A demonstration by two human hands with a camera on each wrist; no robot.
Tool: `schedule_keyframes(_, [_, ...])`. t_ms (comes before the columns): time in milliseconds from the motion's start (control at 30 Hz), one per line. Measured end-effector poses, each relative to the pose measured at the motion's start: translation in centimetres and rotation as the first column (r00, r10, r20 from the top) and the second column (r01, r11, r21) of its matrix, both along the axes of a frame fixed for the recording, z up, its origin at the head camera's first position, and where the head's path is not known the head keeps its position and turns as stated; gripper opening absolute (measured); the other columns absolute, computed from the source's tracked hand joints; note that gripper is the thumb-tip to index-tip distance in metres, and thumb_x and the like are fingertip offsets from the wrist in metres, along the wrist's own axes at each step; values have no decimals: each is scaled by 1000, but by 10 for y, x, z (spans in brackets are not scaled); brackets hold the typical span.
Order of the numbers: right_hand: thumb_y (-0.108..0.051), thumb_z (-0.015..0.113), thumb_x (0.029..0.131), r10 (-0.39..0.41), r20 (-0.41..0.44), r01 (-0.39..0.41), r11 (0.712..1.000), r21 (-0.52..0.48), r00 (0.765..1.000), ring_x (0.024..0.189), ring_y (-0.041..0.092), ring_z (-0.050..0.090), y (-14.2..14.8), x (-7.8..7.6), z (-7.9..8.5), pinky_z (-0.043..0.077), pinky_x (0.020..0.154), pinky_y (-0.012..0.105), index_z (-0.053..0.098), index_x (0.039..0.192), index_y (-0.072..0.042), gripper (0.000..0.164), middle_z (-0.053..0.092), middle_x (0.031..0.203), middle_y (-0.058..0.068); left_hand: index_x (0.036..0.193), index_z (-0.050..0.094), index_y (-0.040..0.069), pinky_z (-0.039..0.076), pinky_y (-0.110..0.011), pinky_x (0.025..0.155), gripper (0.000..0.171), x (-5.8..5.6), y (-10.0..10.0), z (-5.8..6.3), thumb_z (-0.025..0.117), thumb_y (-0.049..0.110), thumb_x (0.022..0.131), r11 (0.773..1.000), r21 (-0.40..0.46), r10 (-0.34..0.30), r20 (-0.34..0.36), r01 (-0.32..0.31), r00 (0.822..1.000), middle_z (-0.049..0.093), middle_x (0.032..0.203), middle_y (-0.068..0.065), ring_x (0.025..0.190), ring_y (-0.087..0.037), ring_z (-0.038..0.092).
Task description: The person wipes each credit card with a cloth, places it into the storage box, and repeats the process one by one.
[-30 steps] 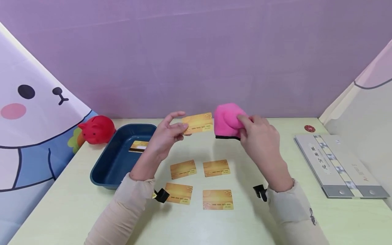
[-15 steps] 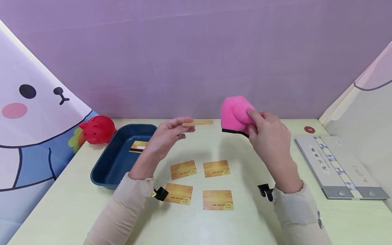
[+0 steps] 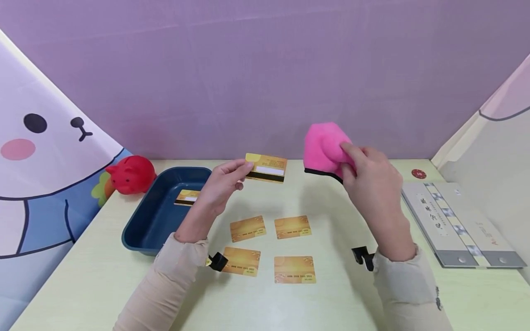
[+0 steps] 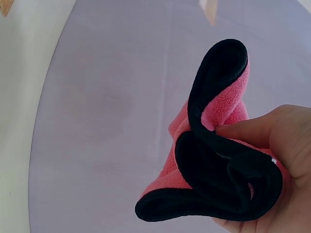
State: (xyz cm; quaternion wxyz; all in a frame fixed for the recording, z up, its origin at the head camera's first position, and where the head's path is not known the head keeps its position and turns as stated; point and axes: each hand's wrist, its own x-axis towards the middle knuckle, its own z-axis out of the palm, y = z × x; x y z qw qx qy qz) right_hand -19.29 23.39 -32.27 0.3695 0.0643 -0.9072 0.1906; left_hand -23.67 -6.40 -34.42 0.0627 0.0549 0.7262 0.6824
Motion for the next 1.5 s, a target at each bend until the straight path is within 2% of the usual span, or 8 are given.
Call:
schedule_keyframes(167, [-12,63,91,-4,-2,4,1000,-16,1000,99,42,64,-1,3,4,41,59,61,70,127,-14,37,70,108,18,122,68,7,50,-26,81,28,-1,2,-2,60,23,102,999,34,8,-32,-7,999,64,101,2,93,-11,62])
schedule_keyframes(400, [-10,67,91,87,-88,-88,996,-2,992,95,42,62,-19,10,9,47,59,58,70,125,-11,35,69,106,20,143,54,24,51,-34,84,46,-1,7,-4,64,15,99,998,70,5,-114,3,993,71,87,11,84,-9,69])
schedule_keyframes(633, [-10,76,86,253,-249,-231,966,112,935,85,40,66,-53,13,1,55,63,53,73,120,-9,34,71,98,21,133,60,13,51,-25,75,37,2,20,-9,62,4,98,994,109,22,-143,-7,989,71,85,6,82,-12,65])
schedule_keyframes(767, [-17,81,84,348,-253,-304,932,196,903,82,40,66,-72,12,-10,56,65,49,73,118,-10,35,71,100,21,129,60,9,45,-24,70,35,9,30,-12,55,-4,97,994,108,19,-140,-4,990,65,89,5,82,-10,57])
schedule_keyframes(900, [-13,80,83,398,-222,-351,910,223,890,85,41,64,-81,10,-22,53,62,48,72,119,-12,36,68,109,21,117,60,8,44,-27,75,18,14,35,-12,56,7,100,996,91,13,-128,-2,992,56,95,2,95,-12,50])
schedule_keyframes(1033, [-13,79,84,399,-170,-362,908,213,901,90,42,62,-81,10,-27,52,65,48,72,120,-15,37,66,115,20,114,60,11,43,-29,74,13,16,35,-11,55,11,102,995,97,8,-97,1,995,54,95,1,96,-15,48])
schedule_keyframes(1233, [-15,79,85,351,-91,-328,923,200,932,93,42,65,-77,9,-26,55,65,50,73,120,-14,36,67,114,22,132,59,16,34,-26,59,44,15,35,-9,48,-7,96,996,88,-14,-69,20,998,46,78,0,70,-14,40])
schedule_keyframes(1500, [-11,77,85,259,-22,-251,951,183,966,85,37,64,-66,5,-24,54,57,48,71,122,-13,38,67,104,19,127,61,13,48,-28,72,32,14,32,-6,57,1,98,999,40,-27,-69,30,997,74,97,-9,79,-13,63])
